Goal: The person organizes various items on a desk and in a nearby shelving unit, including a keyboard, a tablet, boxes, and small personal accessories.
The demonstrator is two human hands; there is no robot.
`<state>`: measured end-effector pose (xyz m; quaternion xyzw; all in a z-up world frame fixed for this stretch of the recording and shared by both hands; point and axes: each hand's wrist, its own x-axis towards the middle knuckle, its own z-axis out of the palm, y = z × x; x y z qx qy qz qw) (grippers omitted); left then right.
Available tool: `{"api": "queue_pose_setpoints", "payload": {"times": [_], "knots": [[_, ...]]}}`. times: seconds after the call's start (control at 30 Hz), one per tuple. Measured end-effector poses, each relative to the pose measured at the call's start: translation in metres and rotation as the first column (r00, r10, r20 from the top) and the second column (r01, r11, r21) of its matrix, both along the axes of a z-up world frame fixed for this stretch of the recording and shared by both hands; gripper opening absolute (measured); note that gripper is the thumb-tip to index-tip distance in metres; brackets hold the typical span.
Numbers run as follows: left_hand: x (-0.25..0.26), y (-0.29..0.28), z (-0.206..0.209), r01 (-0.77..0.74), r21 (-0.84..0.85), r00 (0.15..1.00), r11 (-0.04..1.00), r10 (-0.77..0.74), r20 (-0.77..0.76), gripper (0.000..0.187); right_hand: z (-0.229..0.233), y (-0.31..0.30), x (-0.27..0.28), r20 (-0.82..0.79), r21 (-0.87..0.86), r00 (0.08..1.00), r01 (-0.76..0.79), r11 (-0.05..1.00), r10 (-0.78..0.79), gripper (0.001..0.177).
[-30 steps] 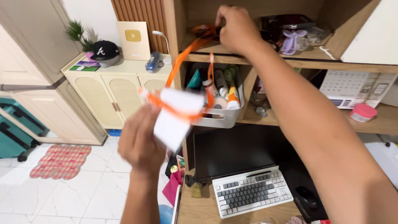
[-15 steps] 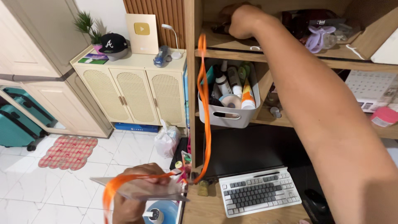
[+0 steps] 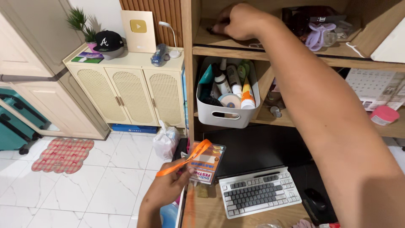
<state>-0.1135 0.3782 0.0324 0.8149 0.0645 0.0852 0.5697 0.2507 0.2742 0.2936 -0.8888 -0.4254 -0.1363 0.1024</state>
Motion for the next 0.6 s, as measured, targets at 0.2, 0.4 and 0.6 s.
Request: {"api": "queue_pose_setpoints", "payload": {"times": [0.2, 0.4, 0.6], "knots": [[0.008, -0.007, -0.009, -0.194, 0.017, 0.908, 0.981, 0.186, -0.376, 0.046, 0.013, -0.007, -0.022, -0.034, -0.141, 0.995, -0.093, 0.986, 0.089, 0.080], [0.017, -0.010, -0.034, -0.254, -0.238, 0.963, 0.937, 0.222, -0.152, 0.044, 0.005, -0.021, -0.065, -0.064, -0.051, 0.980, -0.191, 0.980, 0.188, 0.079], [0.032, -0.011, -0.038, -0.217, -0.458, 0.976, 0.862, 0.201, -0.084, 0.044, -0.003, -0.028, -0.081, 0.011, 0.074, 0.955, -0.298, 0.952, 0.298, 0.051]]}}
